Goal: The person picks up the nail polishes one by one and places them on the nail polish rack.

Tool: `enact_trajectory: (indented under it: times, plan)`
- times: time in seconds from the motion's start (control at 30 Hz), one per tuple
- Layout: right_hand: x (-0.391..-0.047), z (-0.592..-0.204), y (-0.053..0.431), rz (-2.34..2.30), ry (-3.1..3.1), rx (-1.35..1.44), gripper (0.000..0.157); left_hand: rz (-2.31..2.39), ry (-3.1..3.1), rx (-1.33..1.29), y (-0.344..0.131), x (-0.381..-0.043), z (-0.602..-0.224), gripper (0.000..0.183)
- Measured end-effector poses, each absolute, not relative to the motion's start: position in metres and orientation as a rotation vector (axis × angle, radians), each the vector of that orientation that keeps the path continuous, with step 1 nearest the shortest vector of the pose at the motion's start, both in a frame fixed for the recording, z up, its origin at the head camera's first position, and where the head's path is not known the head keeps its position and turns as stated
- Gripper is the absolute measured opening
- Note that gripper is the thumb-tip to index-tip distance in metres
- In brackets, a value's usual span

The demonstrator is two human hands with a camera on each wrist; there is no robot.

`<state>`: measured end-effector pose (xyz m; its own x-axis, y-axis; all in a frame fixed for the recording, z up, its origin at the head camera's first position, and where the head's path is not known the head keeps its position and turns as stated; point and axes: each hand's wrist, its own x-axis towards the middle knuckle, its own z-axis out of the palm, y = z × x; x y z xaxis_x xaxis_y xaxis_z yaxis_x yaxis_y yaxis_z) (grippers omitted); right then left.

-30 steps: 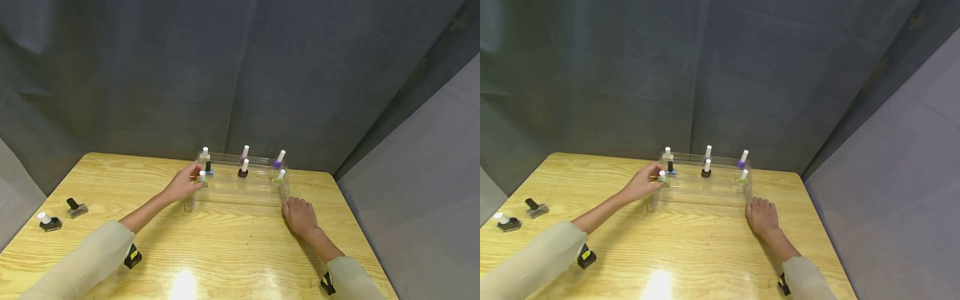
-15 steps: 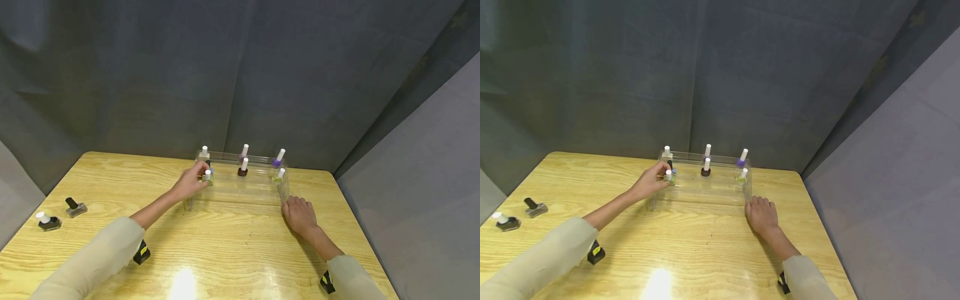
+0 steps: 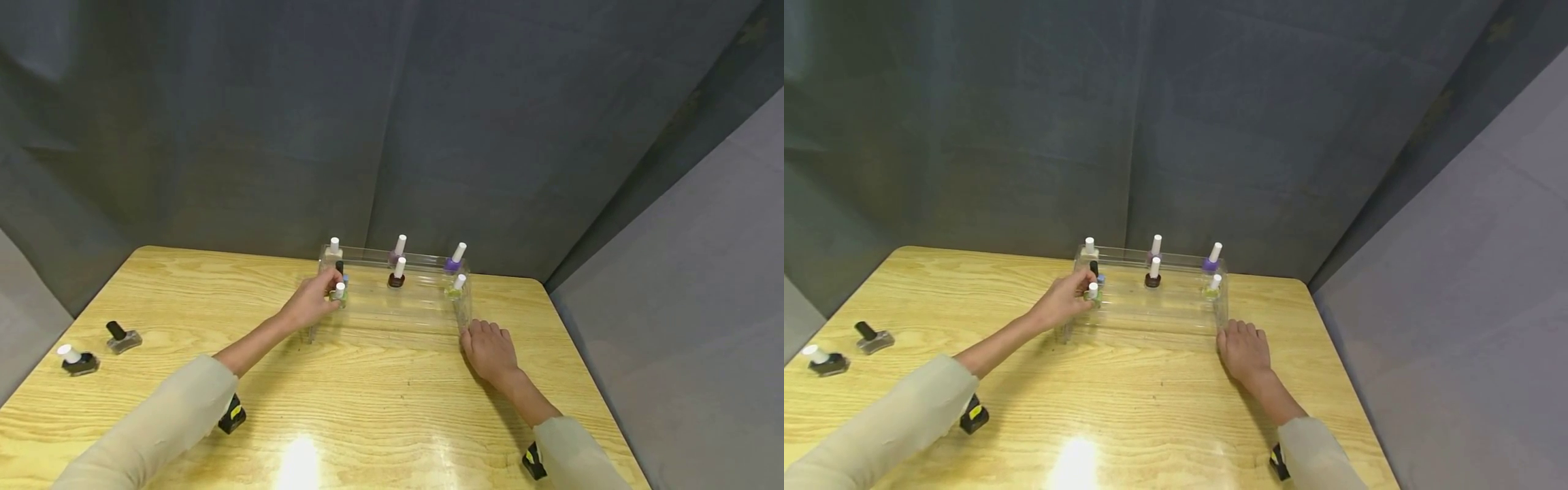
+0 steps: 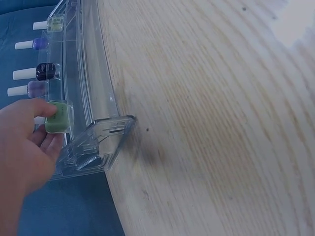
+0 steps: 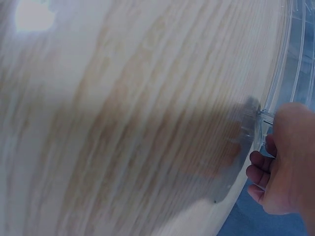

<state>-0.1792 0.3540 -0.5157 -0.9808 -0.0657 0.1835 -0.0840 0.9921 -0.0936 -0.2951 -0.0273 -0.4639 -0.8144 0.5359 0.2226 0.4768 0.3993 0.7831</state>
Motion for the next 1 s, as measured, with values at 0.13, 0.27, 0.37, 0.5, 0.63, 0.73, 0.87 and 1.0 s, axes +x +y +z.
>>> enact_trajectory:
  times: [0.13, 0.27, 0.37, 0.5, 0.63, 0.73, 0.87, 1.0]
  plan:
    - [-0.1791, -0.5148, 0.3538, 0.136, -2.980, 0.092, 0.035, 1.359, 2.599, 0.951, -0.0260, -0.2944, -0.4638, 0.031]
    - [-0.1790, -0.5135, 0.3529, 0.141, -3.004, 0.077, 0.036, 1.291, 2.626, 1.006, -0.0251, -0.2937, -0.4626, 0.031]
    - [-0.1789, -0.5140, 0.3533, 0.155, -3.008, 0.077, 0.037, 1.250, 2.635, 1.057, -0.0253, -0.2927, -0.4621, 0.031]
    - [-0.1788, -0.5159, 0.3541, 0.155, -3.004, 0.083, 0.037, 1.227, 2.637, 1.081, -0.0256, -0.2915, -0.4633, 0.029]
    - [-0.1788, -0.5164, 0.3542, 0.152, -3.002, 0.087, 0.037, 1.231, 2.631, 1.062, -0.0254, -0.2916, -0.4648, 0.028]
    - [-0.1788, -0.5160, 0.3536, 0.160, -3.015, 0.076, 0.037, 1.222, 2.633, 1.039, -0.0251, -0.2925, -0.4655, 0.027]
    - [-0.1791, -0.5160, 0.3533, 0.162, -3.017, 0.068, 0.037, 1.179, 2.645, 1.012, -0.0249, -0.2944, -0.4658, 0.027]
    - [-0.1791, -0.5167, 0.3540, 0.161, -3.015, 0.071, 0.036, 1.140, 2.650, 0.999, -0.0247, -0.2950, -0.4637, 0.027]
